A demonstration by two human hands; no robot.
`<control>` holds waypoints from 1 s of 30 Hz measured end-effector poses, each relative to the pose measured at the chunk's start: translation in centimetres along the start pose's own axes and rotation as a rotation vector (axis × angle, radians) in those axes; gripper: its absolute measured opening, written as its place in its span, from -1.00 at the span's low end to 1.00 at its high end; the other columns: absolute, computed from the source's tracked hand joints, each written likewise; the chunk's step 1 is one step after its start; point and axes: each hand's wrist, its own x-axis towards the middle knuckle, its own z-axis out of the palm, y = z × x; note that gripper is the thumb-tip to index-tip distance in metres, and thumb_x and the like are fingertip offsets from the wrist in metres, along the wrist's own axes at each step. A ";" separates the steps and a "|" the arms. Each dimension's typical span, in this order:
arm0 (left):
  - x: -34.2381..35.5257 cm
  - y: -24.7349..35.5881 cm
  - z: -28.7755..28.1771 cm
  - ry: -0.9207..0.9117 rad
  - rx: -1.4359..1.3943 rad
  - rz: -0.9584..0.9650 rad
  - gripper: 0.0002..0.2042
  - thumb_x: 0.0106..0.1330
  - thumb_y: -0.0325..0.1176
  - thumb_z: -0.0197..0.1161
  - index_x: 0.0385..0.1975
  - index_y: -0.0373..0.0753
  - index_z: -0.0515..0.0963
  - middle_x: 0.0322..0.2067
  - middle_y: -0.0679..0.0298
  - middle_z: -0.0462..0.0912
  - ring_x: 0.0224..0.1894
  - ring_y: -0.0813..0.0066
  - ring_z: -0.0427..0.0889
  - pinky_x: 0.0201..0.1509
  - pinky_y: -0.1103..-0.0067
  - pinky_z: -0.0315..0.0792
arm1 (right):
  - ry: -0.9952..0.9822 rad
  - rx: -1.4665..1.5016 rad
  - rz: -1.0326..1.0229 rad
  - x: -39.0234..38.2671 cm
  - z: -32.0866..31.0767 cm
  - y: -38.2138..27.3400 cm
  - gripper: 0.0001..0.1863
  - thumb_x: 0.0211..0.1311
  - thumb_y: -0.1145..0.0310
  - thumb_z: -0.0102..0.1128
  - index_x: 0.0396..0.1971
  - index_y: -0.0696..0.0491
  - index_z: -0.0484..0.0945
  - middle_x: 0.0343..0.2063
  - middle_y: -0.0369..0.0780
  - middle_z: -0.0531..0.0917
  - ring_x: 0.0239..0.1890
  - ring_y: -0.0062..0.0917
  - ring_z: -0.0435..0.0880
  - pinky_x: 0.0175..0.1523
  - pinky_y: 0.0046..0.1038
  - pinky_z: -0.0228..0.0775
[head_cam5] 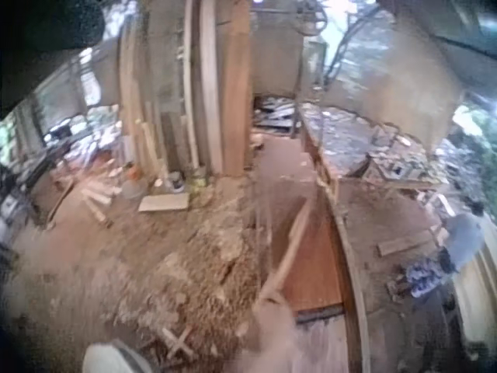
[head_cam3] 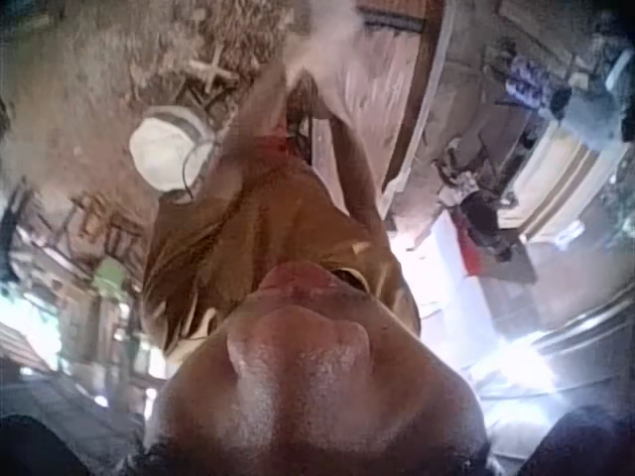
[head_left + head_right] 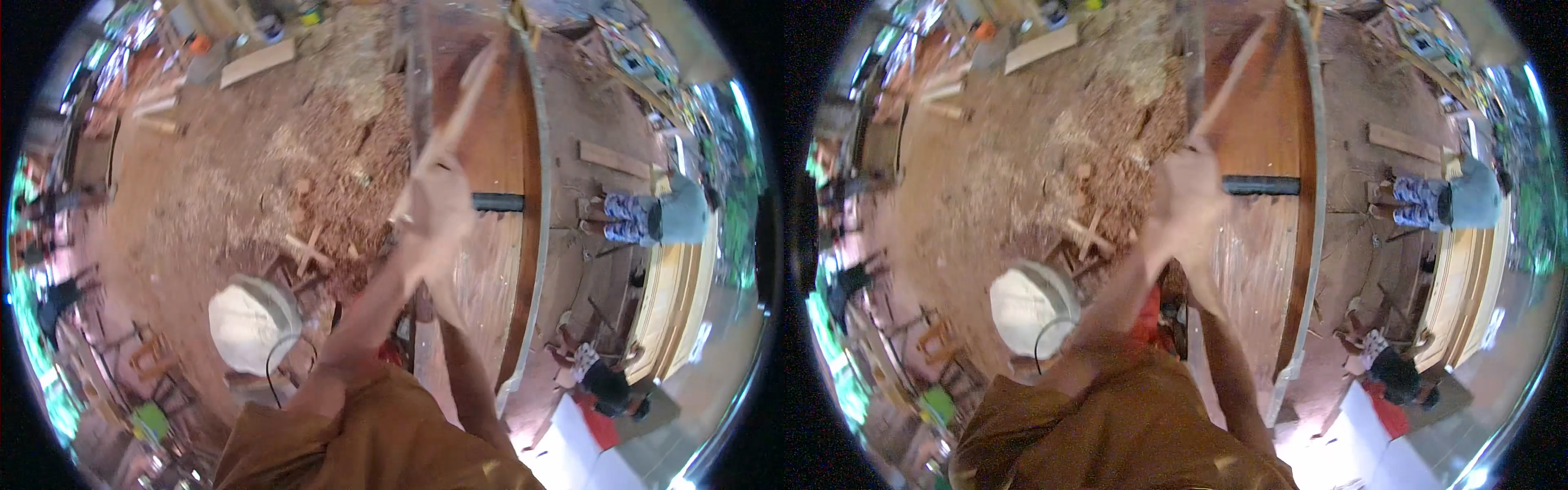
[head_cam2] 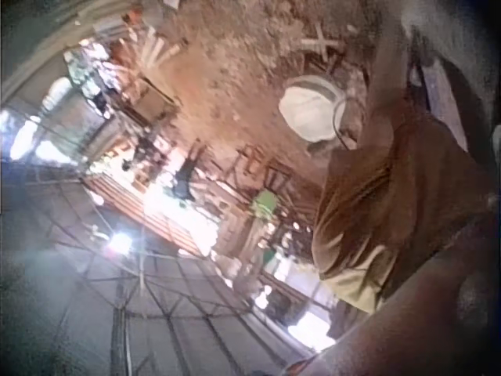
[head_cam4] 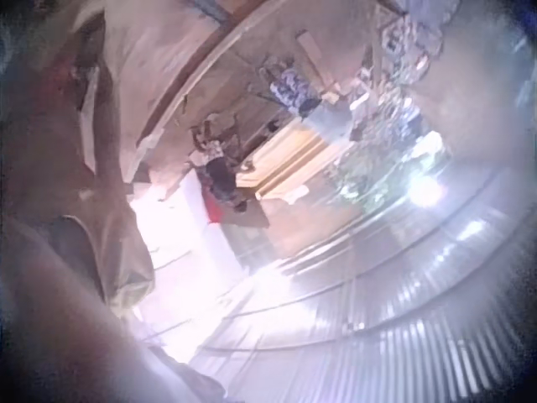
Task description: The person feeds wooden boards through a surface planer machine multiple times to smooth the wood. They flip the boards to plane different sides and set them aside once finished.
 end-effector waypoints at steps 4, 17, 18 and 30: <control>-7.1 2.3 2.6 -0.175 -0.344 -0.074 -0.20 0.25 0.02 0.45 0.18 -0.65 0.34 -0.31 -0.18 0.72 -0.22 -0.02 0.81 -0.08 0.19 0.68 | 0.317 -0.014 -0.040 -8.7 -1.1 1.3 -0.30 0.24 0.36 0.42 0.34 0.29 0.41 0.13 -0.01 0.61 0.17 -0.28 0.64 0.29 -0.25 0.45; 5.6 2.3 0.7 0.268 -0.508 0.701 -0.24 0.21 -0.29 0.52 0.41 -0.12 0.29 0.39 0.08 0.40 0.42 -0.01 0.42 0.48 0.18 0.37 | 0.542 -0.260 0.105 -17.8 -16.9 -5.1 -0.47 0.01 0.55 0.56 0.04 0.32 0.62 -0.10 -0.15 0.76 -0.08 -0.45 0.71 0.11 -0.38 0.54; 9.1 3.8 1.2 0.316 -0.270 0.912 -0.21 0.19 -0.34 0.52 0.43 -0.10 0.28 0.44 0.12 0.35 0.47 0.06 0.35 0.54 0.17 0.30 | 0.562 -0.281 0.086 -17.5 -16.5 -5.9 -0.47 -0.05 0.54 0.58 0.00 0.31 0.63 -0.14 -0.13 0.76 -0.12 -0.48 0.71 0.05 -0.37 0.57; 18.5 13.6 5.3 -0.472 0.687 1.312 -0.34 -0.03 -0.30 0.62 0.15 -0.03 0.49 0.15 0.30 0.61 0.37 0.26 0.45 0.27 0.04 0.33 | 0.547 -0.213 0.245 -23.1 -17.8 -3.5 -0.37 0.01 0.56 0.55 0.14 0.33 0.53 -0.01 -0.10 0.71 0.05 -0.42 0.68 0.21 -0.33 0.50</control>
